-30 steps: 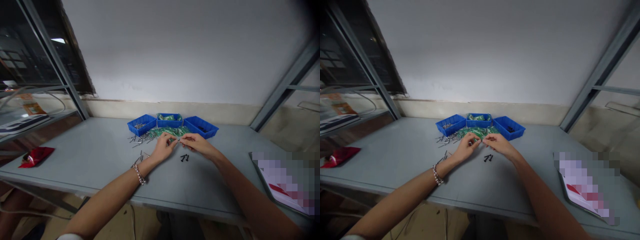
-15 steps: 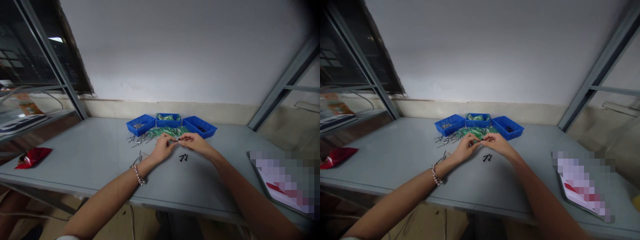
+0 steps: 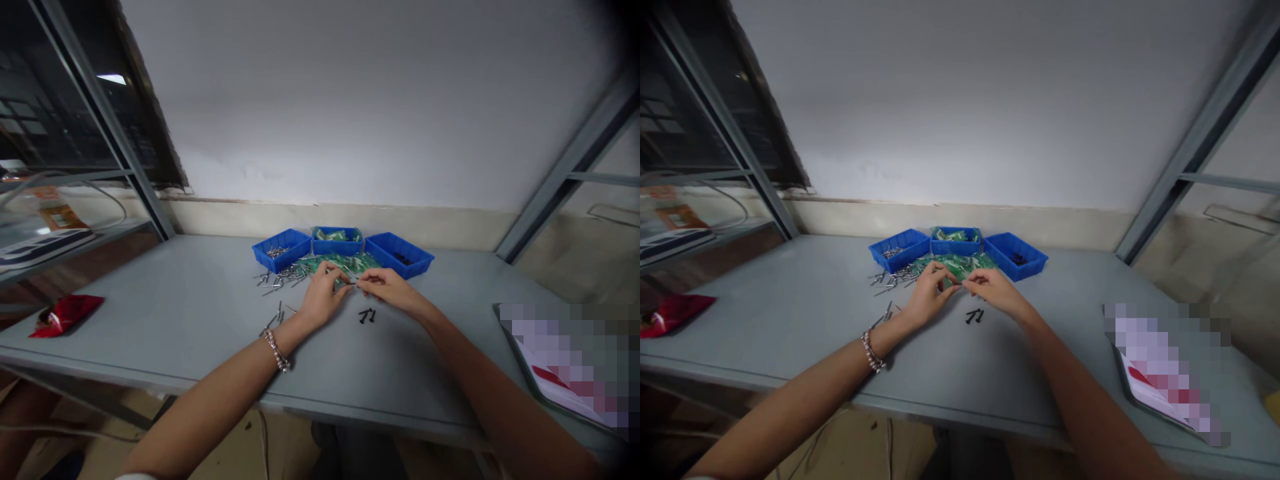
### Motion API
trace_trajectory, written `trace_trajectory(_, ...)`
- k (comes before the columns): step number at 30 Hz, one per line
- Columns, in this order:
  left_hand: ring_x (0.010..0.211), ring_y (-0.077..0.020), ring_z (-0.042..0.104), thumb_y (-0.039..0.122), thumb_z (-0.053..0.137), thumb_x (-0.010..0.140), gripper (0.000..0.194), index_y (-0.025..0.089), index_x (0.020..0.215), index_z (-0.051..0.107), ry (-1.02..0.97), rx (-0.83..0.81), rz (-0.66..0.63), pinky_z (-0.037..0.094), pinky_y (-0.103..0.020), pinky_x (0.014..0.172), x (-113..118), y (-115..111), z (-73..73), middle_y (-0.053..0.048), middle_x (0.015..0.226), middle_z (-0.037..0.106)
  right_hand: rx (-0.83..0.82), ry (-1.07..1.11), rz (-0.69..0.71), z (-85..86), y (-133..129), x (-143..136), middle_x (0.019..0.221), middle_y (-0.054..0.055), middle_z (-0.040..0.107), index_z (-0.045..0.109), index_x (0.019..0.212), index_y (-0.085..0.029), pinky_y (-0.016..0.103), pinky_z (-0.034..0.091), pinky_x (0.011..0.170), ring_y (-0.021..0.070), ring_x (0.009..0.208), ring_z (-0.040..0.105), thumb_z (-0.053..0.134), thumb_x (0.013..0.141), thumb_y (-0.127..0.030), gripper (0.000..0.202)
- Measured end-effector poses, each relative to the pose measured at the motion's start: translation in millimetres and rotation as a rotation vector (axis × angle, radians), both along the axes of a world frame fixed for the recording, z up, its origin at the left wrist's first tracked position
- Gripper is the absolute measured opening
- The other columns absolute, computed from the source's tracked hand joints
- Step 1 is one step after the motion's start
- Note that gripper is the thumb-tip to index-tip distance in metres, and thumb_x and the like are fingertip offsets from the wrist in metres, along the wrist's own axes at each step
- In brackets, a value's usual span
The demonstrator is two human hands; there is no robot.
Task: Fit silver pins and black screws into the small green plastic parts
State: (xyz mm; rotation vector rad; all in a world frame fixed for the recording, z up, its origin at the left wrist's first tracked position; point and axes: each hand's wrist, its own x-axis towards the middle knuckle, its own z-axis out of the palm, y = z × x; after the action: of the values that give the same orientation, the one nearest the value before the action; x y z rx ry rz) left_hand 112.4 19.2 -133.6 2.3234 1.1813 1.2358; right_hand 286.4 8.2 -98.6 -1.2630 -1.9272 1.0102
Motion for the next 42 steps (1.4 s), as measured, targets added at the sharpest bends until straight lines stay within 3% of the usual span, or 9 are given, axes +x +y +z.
trace_trajectory(4, 0.07, -0.0126, 0.047, 0.02, 0.061, 0.074, 0.016, 0.017, 0.089, 0.054, 0.006, -0.023, 0.036, 0.044, -0.031, 0.071, 0, -1, -0.4, -0.004, 0.093, 0.044, 0.081, -0.024, -0.081, -1.8, 4, 3, 0.065, 0.002, 0.056, 0.058, 0.074, -0.017, 0.025, 0.037, 0.055, 0.0125, 0.058, 0.05, 0.055, 0.073, -0.033, 0.017)
trace_trajectory(12, 0.073, -0.0132, 0.047, 0.016, 0.055, 0.076, 0.016, 0.018, 0.091, 0.051, 0.036, 0.008, -0.035, 0.044, -0.031, 0.073, 1, -2, -2.3, -0.005, 0.096, 0.043, 0.498, -0.295, -0.344, -10.0, 13, 16, 0.067, 0.003, 0.056, 0.059, 0.082, -0.02, 0.028, 0.036, 0.058, 0.0168, 0.063, 0.051, 0.05, 0.076, -0.029, 0.014)
trace_trajectory(19, 0.074, -0.0132, 0.047, 0.013, 0.052, 0.075, 0.015, 0.017, 0.09, 0.051, 0.063, 0.01, -0.049, 0.043, -0.032, 0.075, 1, -5, -0.9, -0.005, 0.097, 0.043, 0.633, -0.364, -0.516, -14.9, 21, 32, 0.071, 0.005, 0.054, 0.059, 0.087, -0.019, 0.03, 0.037, 0.063, 0.0181, 0.066, 0.049, 0.046, 0.079, -0.028, 0.018)
trace_trajectory(25, 0.069, -0.0117, 0.045, 0.01, 0.05, 0.074, 0.017, 0.017, 0.09, 0.051, 0.08, 0.0, -0.055, 0.044, -0.034, 0.074, 1, -6, -0.5, -0.005, 0.097, 0.043, 0.677, -0.354, -0.733, -16.7, 24, 46, 0.075, 0.006, 0.053, 0.06, 0.089, -0.018, 0.032, 0.037, 0.067, 0.0202, 0.073, 0.049, 0.044, 0.081, -0.028, 0.021)
trace_trajectory(30, 0.068, -0.0115, 0.046, 0.01, 0.049, 0.074, 0.018, 0.018, 0.09, 0.052, 0.082, 0.0, -0.058, 0.044, -0.034, 0.074, 2, -5, -1.8, -0.005, 0.098, 0.043, 0.599, -0.384, -0.863, -22.2, 26, 53, 0.08, 0.008, 0.052, 0.062, 0.09, -0.018, 0.033, 0.036, 0.067, 0.0206, 0.073, 0.048, 0.045, 0.08, -0.029, 0.022)
trace_trajectory(38, 0.071, -0.0121, 0.047, 0.012, 0.049, 0.075, 0.018, 0.018, 0.091, 0.052, 0.105, 0.006, -0.059, 0.044, -0.033, 0.074, 1, -5, -2.9, -0.005, 0.099, 0.043, 0.529, -0.394, -0.947, -25.8, 31, 55, 0.077, 0.007, 0.052, 0.062, 0.094, -0.017, 0.032, 0.037, 0.064, 0.0192, 0.069, 0.048, 0.048, 0.076, -0.033, 0.028)
trace_trajectory(42, 0.072, -0.0122, 0.047, 0.012, 0.048, 0.075, 0.018, 0.018, 0.092, 0.052, 0.113, 0.005, -0.059, 0.044, -0.033, 0.074, 1, -6, -2.2, -0.005, 0.1, 0.042, 0.616, -0.363, -0.838, -20.0, 29, 50, 0.074, 0.006, 0.054, 0.062, 0.095, -0.016, 0.031, 0.038, 0.065, 0.0188, 0.069, 0.05, 0.049, 0.076, -0.032, 0.029)
